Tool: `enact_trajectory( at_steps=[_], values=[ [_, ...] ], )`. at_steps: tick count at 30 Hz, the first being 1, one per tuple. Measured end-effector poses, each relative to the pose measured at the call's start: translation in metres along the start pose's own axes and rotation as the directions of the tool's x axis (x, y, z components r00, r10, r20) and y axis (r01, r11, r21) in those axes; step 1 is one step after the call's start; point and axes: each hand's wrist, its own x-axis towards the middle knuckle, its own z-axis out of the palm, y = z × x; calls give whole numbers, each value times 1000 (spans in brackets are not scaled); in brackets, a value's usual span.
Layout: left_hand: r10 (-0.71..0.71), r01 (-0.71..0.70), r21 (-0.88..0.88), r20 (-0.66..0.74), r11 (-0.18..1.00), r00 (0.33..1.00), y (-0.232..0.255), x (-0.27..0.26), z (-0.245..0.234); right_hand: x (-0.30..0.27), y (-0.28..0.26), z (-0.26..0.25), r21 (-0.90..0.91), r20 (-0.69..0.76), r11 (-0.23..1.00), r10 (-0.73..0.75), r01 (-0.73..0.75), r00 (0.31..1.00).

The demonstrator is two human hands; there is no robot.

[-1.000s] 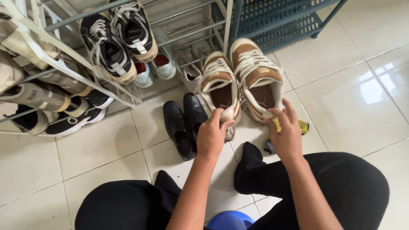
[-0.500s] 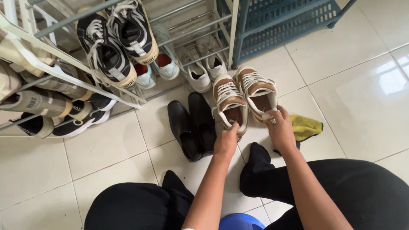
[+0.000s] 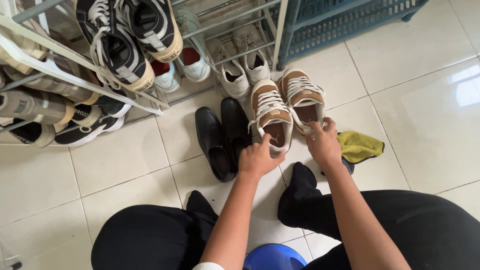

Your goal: The person removes several pairs of shoes from a metal shoe rack and places them on the floor. Then, the person disassembles the shoe rack by removing the metal rods from the white plastic side frames.

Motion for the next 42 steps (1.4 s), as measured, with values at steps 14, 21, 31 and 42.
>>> enact_trajectory(
  at_steps=[14,21,31,42],
  values=[
    [18,-93,-37,-849,995,528,-68,-11,-113,21,-136,-43,75,-312,902,-385,426,869],
    [-2,40,18,-896,999,445,-112,1,-220,61,-291,-52,163,-190,765,-595,623,781],
    [-28,224,150,-771,963,636,-137,30,-258,119,-365,-27,10,-172,767,-630,641,757],
    [-62,54,-37,-796,998,603,-129,-13,-244,74,-345,-41,141,-138,777,-598,613,790]
  ],
)
